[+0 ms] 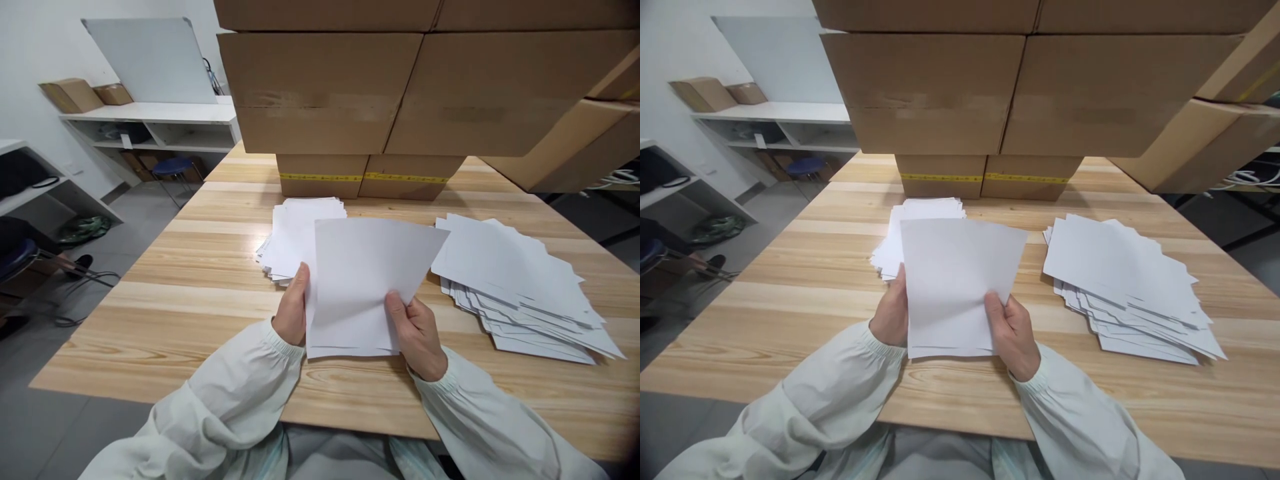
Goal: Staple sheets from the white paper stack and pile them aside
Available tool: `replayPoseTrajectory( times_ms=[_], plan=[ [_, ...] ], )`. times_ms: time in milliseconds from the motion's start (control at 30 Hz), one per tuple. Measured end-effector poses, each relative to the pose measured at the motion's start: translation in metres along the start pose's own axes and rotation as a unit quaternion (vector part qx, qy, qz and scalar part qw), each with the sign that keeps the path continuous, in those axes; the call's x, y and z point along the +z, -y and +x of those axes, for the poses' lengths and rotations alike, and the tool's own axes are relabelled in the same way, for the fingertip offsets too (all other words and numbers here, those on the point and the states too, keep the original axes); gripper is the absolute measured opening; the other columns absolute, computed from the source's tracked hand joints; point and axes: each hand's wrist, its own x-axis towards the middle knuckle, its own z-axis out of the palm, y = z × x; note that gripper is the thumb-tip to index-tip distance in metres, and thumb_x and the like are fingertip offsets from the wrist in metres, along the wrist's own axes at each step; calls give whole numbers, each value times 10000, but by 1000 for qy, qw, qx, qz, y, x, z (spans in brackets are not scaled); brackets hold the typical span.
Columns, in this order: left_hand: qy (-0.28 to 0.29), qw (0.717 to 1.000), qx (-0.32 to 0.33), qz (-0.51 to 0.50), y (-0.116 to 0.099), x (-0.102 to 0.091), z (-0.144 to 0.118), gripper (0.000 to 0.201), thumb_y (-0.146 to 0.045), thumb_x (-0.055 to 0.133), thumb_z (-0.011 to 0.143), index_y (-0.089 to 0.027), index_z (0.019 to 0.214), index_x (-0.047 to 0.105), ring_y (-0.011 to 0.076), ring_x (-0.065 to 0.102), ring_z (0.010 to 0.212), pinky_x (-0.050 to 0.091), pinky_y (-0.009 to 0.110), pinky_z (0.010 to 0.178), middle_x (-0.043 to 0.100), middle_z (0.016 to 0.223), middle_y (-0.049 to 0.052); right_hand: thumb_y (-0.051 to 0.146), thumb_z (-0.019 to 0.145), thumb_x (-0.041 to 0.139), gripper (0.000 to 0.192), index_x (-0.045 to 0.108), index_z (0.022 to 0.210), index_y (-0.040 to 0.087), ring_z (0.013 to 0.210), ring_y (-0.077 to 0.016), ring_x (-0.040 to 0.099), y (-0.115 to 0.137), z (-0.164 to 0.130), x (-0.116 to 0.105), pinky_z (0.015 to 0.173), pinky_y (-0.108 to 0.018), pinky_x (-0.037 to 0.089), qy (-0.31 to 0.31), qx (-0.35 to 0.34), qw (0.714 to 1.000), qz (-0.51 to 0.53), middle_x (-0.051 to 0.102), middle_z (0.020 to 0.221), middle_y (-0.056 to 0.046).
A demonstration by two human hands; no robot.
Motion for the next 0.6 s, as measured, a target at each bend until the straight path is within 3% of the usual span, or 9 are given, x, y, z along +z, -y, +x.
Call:
replayPoseTrajectory(
  times_ms=[100, 167, 267, 367, 433, 500, 600],
  plan=[
    [-25, 998, -28, 41, 2, -2, 3, 498, -524, 821, 721, -126, 1007, 734, 272, 748, 894, 574, 391, 887, 785, 961, 121, 569, 900, 598, 404, 628, 740, 199, 591, -177, 543, 2, 2, -3, 485, -288, 444, 22, 25, 999, 32, 641, 660, -42],
    [-42, 998, -23, 45, -2, -2, 4, 476, -500, 856, 681, -135, 962, 732, 251, 752, 818, 590, 372, 824, 786, 894, 101, 558, 892, 616, 368, 632, 751, 218, 606, -192, 568, 4, 10, -13, 489, -300, 457, -7, 25, 998, 62, 660, 683, -56],
    [-67, 997, -11, 34, -10, 0, 4, 526, -489, 888, 632, -151, 997, 715, 253, 756, 840, 598, 385, 837, 788, 898, 86, 556, 898, 592, 336, 586, 764, 248, 546, -167, 548, 0, 33, -38, 482, -301, 448, -47, 22, 990, 135, 624, 657, -33],
    [-76, 996, -20, 38, -16, -1, 5, 532, -495, 902, 602, -145, 950, 707, 271, 759, 858, 601, 407, 863, 783, 841, 86, 636, 899, 459, 451, 432, 644, 265, 332, -112, 298, -12, 56, -60, 363, -274, 290, 27, 56, 981, 182, 378, 445, 52],
    [-80, 996, -24, 41, -16, -3, 7, 514, -502, 896, 611, -142, 925, 707, 283, 760, 879, 600, 414, 878, 782, 828, 94, 661, 907, 354, 478, 393, 631, 273, 302, -98, 157, -17, 62, -65, 340, -265, 191, 49, 92, 976, 190, 270, 411, 76],
    [-86, 995, -26, 43, -14, -5, 7, 500, -504, 886, 627, -142, 923, 710, 289, 759, 901, 598, 416, 892, 783, 832, 100, 666, 904, 314, 472, 429, 662, 278, 310, -98, 142, -17, 60, -63, 339, -265, 167, 44, 113, 972, 202, 309, 437, 68],
    [-90, 994, -24, 48, -12, -6, 8, 507, -515, 872, 646, -140, 948, 712, 289, 758, 921, 593, 418, 913, 785, 852, 103, 743, 855, 331, 520, 461, 672, 274, 297, -98, 204, -10, 51, -53, 325, -267, 199, 98, 106, 967, 211, 379, 455, 52]
  ],
)
